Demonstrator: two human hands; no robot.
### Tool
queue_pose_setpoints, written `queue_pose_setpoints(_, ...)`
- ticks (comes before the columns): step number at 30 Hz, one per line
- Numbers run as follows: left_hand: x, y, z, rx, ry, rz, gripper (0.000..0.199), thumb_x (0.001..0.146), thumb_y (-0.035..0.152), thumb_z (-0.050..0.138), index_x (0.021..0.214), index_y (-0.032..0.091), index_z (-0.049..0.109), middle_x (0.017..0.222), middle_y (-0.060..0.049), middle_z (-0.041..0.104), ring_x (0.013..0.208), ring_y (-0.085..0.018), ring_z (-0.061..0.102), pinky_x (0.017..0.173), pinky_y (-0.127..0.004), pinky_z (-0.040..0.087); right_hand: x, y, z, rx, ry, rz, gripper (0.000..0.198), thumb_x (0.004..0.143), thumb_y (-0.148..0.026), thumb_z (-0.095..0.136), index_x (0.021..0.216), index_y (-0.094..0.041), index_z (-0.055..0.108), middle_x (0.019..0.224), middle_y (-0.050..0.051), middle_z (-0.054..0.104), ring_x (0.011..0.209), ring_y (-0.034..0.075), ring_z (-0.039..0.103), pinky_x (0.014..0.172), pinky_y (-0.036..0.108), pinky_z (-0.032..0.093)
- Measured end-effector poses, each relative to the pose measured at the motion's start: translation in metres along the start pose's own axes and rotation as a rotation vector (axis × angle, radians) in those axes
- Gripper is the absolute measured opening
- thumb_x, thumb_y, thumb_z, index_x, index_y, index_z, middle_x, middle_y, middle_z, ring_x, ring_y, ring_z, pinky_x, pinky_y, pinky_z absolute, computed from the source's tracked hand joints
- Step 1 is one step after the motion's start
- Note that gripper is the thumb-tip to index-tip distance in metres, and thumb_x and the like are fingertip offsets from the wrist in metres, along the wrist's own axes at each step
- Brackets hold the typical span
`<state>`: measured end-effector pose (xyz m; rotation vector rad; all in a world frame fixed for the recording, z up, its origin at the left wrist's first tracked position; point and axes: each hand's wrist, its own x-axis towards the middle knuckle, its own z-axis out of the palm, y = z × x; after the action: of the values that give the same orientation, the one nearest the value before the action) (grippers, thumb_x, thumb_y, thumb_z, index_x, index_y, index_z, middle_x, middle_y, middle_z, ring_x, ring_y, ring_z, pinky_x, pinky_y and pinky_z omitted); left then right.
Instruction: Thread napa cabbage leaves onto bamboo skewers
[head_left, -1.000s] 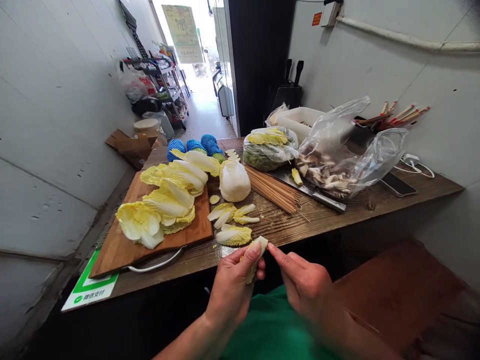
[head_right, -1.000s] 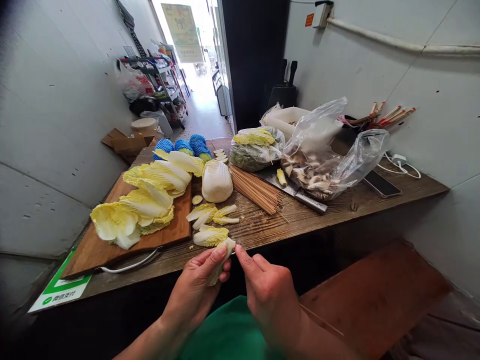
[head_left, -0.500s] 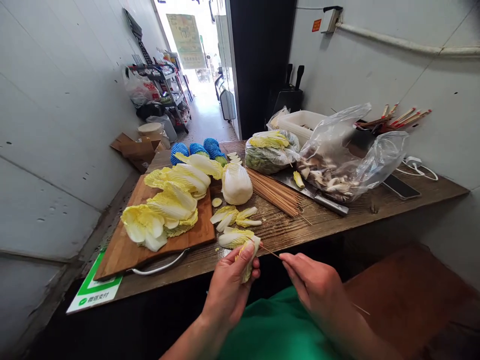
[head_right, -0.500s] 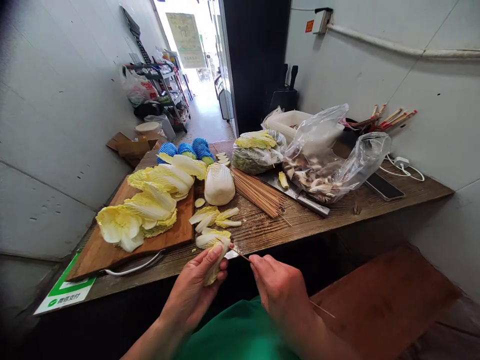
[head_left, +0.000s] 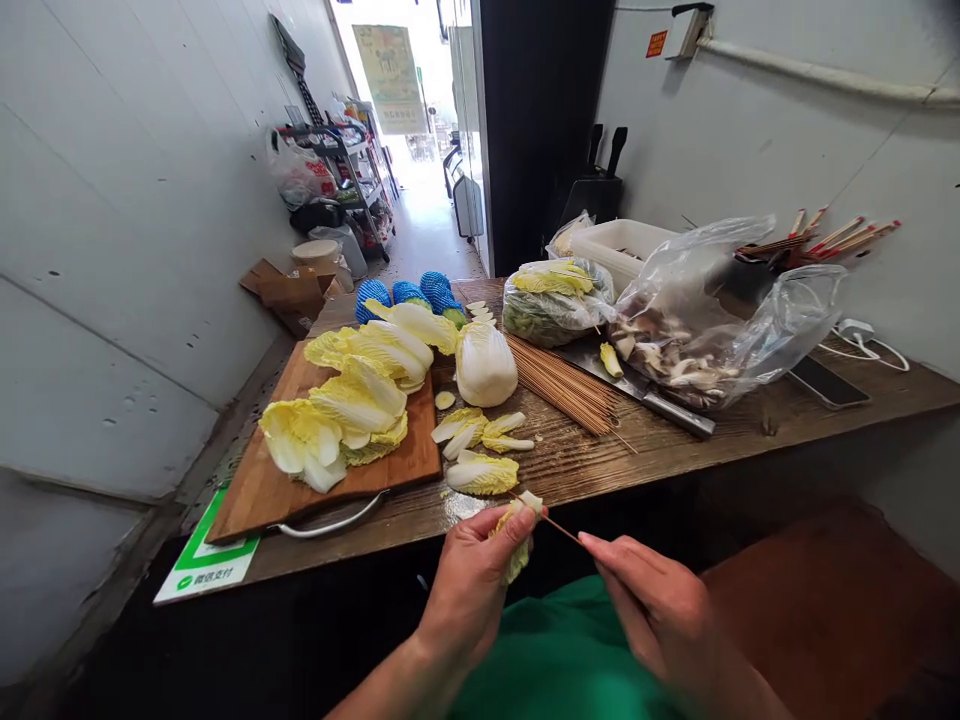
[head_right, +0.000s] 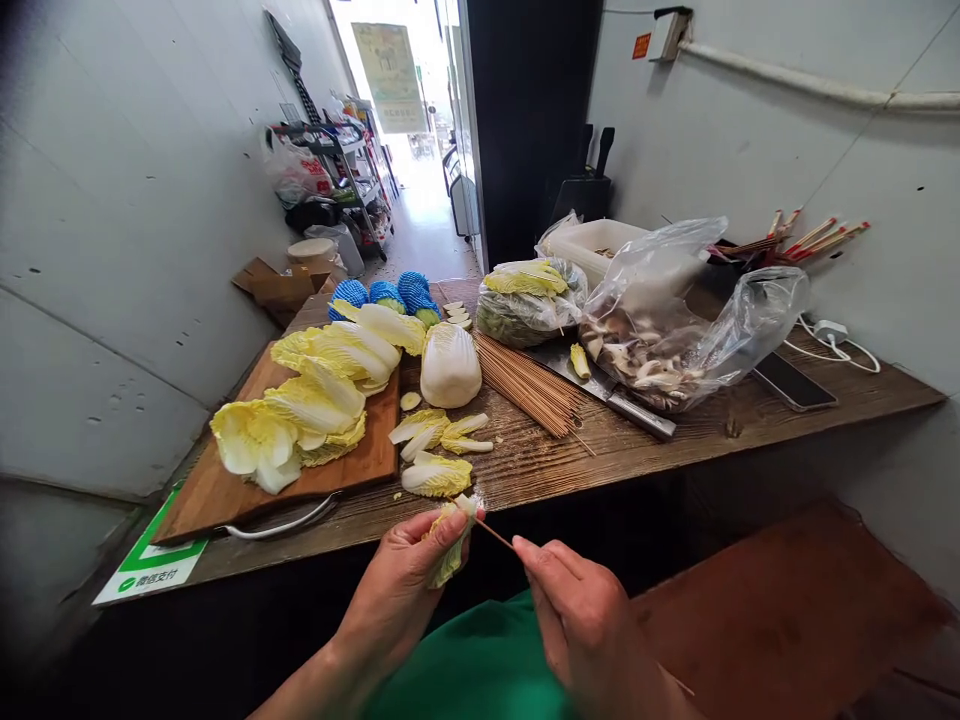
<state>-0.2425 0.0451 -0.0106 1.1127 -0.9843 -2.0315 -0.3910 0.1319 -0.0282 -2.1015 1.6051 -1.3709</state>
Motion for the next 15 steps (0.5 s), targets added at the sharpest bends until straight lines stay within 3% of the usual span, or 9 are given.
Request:
queue_pose_setpoints(3, -0.001, -0.007, 0.001, 0.047, -0.087, -0.069, 0.028, 0.066, 0.037, 0.074, 0.062, 0.01, 0.068, 0.055, 0.001, 0.046, 0.053, -0.007, 0.035, 0.051, -0.022, 0.026, 0.005, -0.004, 0.003, 0.042, -0.012, 0.039, 0.031, 0.087, -0.004, 0.043, 0.111, -0.016, 0.058, 0.076, 0.005, 0.063, 0.064, 0.012, 0.061, 0.058, 0.02, 0.053)
queue_pose_setpoints(10, 0.005, -0.003, 0.001, -0.03, 0.003, -0.026, 0.027, 0.066, 0.036, 0.073, 0.079, 0.013, 0.072, 0.058, 0.001, 0.046, 0.055, -0.007, 0.036, 0.053, -0.022, 0.027, 0.007, 0.005, 0.006, -0.098, 0.029, 0.052, 0.018, 0.087, -0.009, 0.046, 0.098, -0.014, 0.061, 0.071, 0.005, 0.065, 0.059, 0.013, 0.062, 0.054, 0.022, 0.052)
queue_pose_setpoints(15, 0.005, -0.008, 0.005, 0.025, -0.087, -0.053, 0.028, 0.067, 0.038, 0.073, 0.071, 0.01, 0.07, 0.058, 0.0, 0.047, 0.055, -0.007, 0.037, 0.053, -0.021, 0.028, 0.004, 0.006, 0.008, -0.063, 0.039, 0.036, 0.019, 0.088, -0.008, 0.044, 0.098, -0.016, 0.059, 0.07, 0.004, 0.064, 0.059, 0.013, 0.061, 0.053, 0.022, 0.05)
